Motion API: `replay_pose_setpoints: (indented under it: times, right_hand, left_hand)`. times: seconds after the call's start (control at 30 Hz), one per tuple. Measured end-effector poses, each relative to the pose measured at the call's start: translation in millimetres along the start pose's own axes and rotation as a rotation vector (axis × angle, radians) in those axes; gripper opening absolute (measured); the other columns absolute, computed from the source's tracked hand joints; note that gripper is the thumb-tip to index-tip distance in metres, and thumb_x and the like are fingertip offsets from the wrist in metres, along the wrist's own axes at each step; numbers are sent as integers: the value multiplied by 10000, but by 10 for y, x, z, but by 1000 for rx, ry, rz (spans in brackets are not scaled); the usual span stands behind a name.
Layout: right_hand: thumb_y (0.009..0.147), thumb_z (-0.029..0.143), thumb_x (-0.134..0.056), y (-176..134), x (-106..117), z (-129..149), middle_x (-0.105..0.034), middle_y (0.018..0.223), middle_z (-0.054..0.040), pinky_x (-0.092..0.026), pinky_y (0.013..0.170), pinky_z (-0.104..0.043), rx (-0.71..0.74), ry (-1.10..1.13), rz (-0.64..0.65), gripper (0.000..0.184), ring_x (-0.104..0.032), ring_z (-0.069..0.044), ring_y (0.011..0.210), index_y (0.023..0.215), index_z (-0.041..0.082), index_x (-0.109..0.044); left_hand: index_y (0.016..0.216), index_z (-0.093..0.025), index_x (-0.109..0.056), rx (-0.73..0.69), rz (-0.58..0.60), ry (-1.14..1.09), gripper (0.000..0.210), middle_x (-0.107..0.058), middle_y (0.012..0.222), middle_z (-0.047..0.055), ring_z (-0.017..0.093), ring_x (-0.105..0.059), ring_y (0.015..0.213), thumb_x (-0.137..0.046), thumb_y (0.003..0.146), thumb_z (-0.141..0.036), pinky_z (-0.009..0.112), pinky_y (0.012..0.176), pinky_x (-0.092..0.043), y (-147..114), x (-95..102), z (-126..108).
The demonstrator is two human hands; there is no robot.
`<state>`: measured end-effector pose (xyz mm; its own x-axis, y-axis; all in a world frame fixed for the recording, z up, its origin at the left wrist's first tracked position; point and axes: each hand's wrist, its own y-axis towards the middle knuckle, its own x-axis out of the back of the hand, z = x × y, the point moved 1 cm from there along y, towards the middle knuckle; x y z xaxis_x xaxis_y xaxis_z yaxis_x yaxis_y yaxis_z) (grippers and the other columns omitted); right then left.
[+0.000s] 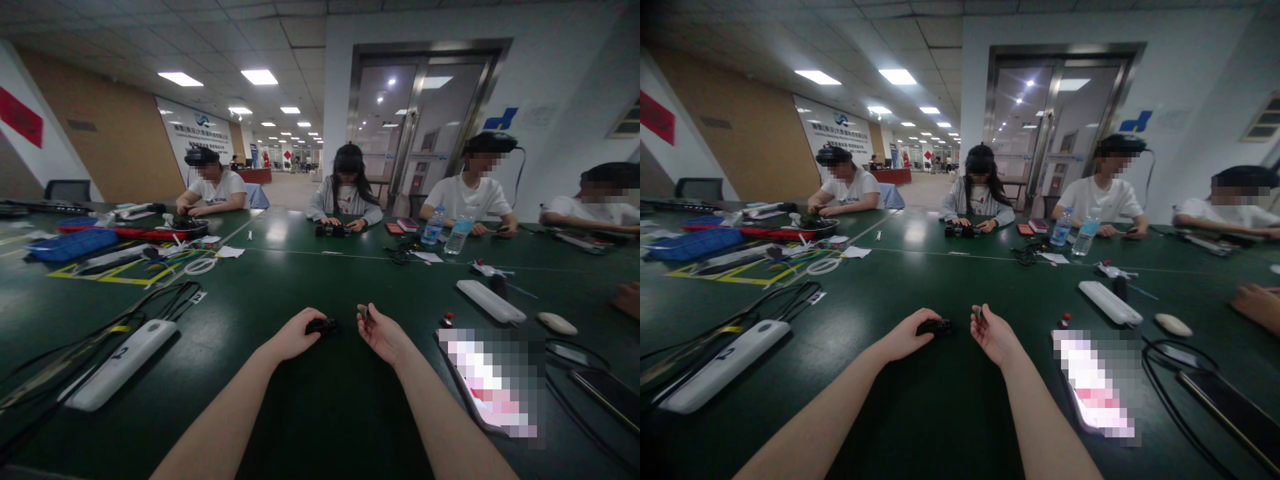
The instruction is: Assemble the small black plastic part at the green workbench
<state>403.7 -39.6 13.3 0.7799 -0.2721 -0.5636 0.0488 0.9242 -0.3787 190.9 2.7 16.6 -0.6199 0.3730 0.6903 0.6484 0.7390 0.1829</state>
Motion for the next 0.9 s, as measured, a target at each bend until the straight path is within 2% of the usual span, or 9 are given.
replay_pose_setpoints:
  times: [0.17,0.37,0.53,0.7,0.8,0.9]
  right_hand:
    - [797,378,-494,-15,0,-41,-491,555,31,-375,364,-144,-40,-38,12,223,-437,-45,413,806,167,-564]
    - [776,418,-509,-68,-18,-27,-450,536,58,-320,349,-134,12,-66,66,221,-385,-37,397,850,214,-550]
    - [754,411,-540,-89,-47,-8,-498,594,36,-340,354,-140,49,-113,34,225,-416,-46,426,864,217,-562]
    - [751,333,-557,-99,-97,-58,-568,724,13,-439,473,-197,101,-209,110,209,-511,-78,549,943,252,-572]
    - [750,346,-548,-59,-110,-119,-606,794,4,-439,489,-220,203,-357,75,280,-535,-99,582,1020,273,-538]
    - [726,335,-578,-14,-134,-165,-635,855,-8,-430,507,-234,343,-559,16,281,-565,-124,642,990,249,-538]
  left_hand:
    - [1180,-237,-449,48,35,-54,476,-487,1212,39,168,-454,1106,-524,713,-181,342,986,-320,-5,-30,38]
    - [1192,-260,-444,69,63,-40,469,-474,1241,22,173,-418,1149,-497,732,-182,352,1009,-284,-22,-46,5]
    - [1128,-245,-487,67,56,-69,405,-509,1178,26,167,-453,1095,-472,732,-163,333,969,-324,-21,-58,-37]
    - [1056,-226,-530,34,34,-78,379,-543,1111,30,164,-473,1050,-465,700,-110,331,958,-331,-6,-68,-47]
    - [1049,-225,-534,57,34,-81,327,-548,1093,33,163,-480,1029,-457,739,-156,333,937,-351,1,-77,-60]
    - [1043,-228,-538,68,19,-95,270,-550,1087,27,155,-481,1021,-410,812,-282,319,919,-362,14,-89,-80]
